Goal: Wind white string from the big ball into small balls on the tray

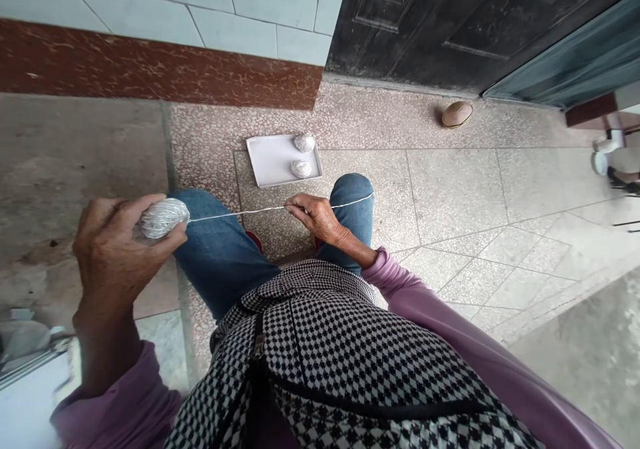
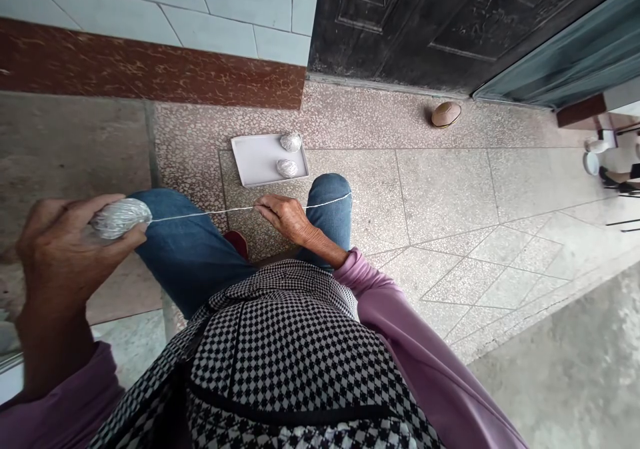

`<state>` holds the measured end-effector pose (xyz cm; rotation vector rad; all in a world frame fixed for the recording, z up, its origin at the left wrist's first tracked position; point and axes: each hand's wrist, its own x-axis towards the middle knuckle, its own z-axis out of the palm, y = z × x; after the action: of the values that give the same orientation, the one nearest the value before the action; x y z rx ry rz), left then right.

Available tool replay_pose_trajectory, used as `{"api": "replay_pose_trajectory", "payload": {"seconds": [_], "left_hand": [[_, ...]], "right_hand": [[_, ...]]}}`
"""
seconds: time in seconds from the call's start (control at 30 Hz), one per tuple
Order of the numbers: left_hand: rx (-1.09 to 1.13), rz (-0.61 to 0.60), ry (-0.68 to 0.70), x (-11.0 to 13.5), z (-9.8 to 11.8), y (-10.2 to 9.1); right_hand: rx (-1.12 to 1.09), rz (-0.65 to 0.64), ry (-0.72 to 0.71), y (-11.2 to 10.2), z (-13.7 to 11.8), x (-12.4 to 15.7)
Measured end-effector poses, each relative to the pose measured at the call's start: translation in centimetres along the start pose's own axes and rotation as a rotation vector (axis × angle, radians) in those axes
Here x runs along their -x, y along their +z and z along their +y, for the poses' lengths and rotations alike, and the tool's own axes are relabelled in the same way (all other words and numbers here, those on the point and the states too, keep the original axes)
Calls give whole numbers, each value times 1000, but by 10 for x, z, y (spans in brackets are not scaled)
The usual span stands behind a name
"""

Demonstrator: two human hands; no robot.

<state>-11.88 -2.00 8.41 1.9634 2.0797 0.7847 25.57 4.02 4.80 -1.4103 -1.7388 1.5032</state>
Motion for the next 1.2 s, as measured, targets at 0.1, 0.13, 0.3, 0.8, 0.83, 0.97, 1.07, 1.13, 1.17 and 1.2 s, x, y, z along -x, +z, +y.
{"api": "replay_pose_trajectory", "payload": {"seconds": [0.1,0.13,0.3,0.8,0.83,0.97,1.07,1.13,1.17,1.2], "left_hand": [[3,-10,1,-1,1,-1],[5,-17,5,-1,1,-2],[24,-43,9,0,5,-2],[31,-52,5,0,14,-4],[28,-59,15,-1,15,-4],[19,-123,70,-5,20,-2],[0,-170,94,-6,22,-2],[-12,-186,103,-5,21,-5],[-19,-189,104,-5,19,-8],[-20,-194,104,-4,18,-11]], "right_hand": [[1,-47,-52,-6,5,-2],[-27,-89,-81,-8,7,-1],[-398,-253,-97,-13,19,6],[-690,-259,-118,-51,-1,8],[-665,-210,-118,-61,-4,7],[-499,-53,-70,-95,-8,-3],[-351,26,-56,-119,0,-15],[-262,76,-36,-144,8,-24],[-222,103,-14,-160,12,-29],[-189,129,15,-177,16,-34]]}}
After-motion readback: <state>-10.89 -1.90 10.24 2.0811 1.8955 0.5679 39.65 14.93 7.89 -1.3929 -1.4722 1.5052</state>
